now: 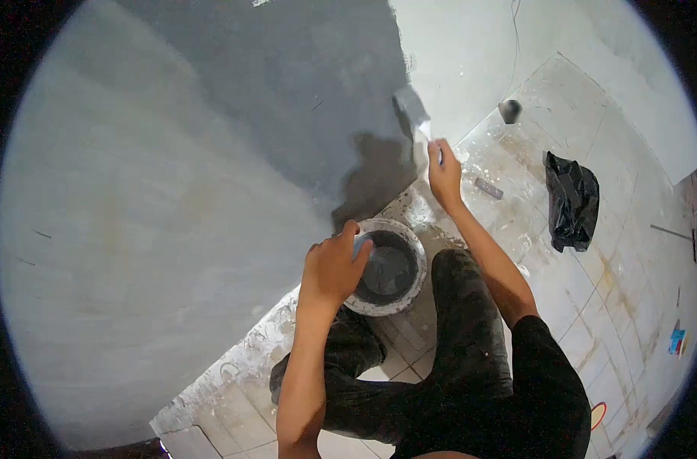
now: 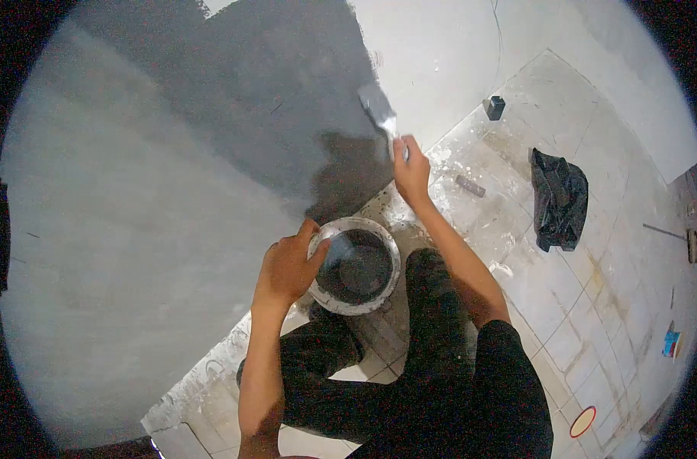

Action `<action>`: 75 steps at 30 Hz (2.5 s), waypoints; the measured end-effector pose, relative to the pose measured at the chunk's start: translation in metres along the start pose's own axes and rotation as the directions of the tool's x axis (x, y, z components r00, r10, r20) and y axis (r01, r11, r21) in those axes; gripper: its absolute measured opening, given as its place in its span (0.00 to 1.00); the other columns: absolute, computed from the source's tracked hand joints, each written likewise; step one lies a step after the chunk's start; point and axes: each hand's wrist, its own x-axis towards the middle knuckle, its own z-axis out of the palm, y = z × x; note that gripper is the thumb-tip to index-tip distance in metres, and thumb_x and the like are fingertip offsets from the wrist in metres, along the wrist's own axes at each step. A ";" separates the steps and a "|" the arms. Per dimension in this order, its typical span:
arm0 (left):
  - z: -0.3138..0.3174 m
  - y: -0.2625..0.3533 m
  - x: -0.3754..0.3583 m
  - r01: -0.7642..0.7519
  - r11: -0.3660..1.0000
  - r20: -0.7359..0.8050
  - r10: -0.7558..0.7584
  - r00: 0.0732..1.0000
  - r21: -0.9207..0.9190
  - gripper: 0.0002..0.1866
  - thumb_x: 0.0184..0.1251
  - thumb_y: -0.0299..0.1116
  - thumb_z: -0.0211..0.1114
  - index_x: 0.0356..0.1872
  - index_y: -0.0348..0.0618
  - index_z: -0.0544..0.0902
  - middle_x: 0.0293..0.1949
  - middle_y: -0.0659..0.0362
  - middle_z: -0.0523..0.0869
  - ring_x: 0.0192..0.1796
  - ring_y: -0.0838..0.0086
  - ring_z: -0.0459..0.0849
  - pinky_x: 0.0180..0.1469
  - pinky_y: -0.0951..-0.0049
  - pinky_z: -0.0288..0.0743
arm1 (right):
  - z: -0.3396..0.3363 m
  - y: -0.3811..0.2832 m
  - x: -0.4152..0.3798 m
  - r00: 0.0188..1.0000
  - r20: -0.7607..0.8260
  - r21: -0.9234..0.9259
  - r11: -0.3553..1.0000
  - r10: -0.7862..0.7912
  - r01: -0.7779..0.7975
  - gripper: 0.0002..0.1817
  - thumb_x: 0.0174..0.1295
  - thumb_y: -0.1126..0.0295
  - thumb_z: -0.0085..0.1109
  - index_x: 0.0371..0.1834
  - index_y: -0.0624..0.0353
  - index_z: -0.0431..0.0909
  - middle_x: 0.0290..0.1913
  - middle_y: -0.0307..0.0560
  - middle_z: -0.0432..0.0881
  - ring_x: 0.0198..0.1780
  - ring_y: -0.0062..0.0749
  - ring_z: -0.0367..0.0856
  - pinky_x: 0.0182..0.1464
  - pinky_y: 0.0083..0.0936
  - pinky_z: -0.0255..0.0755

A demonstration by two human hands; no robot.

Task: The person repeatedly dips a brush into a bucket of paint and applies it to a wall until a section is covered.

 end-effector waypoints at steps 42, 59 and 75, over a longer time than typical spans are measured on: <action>0.012 -0.025 -0.001 -0.057 0.998 -0.102 0.058 0.993 0.016 0.18 0.81 0.46 0.63 0.54 0.40 0.80 0.36 0.37 0.91 0.42 0.38 0.91 0.48 0.40 0.82 | 0.017 -0.044 0.023 0.992 0.006 -0.077 0.989 -0.126 0.126 0.18 0.86 0.60 0.48 0.63 0.62 0.77 0.52 0.64 0.83 0.54 0.62 0.84 0.57 0.49 0.76; 0.009 -0.023 0.000 -0.019 0.999 -0.036 0.020 0.999 0.037 0.19 0.83 0.47 0.62 0.56 0.41 0.79 0.37 0.37 0.91 0.43 0.38 0.91 0.48 0.40 0.82 | 0.009 -0.058 0.034 0.989 -0.096 -0.055 0.992 -0.116 0.112 0.16 0.83 0.58 0.55 0.59 0.58 0.81 0.34 0.64 0.87 0.37 0.61 0.88 0.41 0.48 0.76; 0.016 -0.026 -0.004 -0.043 0.997 -0.083 0.048 0.995 0.062 0.17 0.82 0.47 0.63 0.55 0.43 0.79 0.36 0.39 0.91 0.41 0.40 0.91 0.46 0.42 0.82 | -0.002 -0.050 0.035 0.981 -0.130 -0.119 0.985 -0.141 0.126 0.17 0.79 0.55 0.62 0.49 0.59 0.88 0.28 0.58 0.87 0.30 0.48 0.88 0.37 0.39 0.77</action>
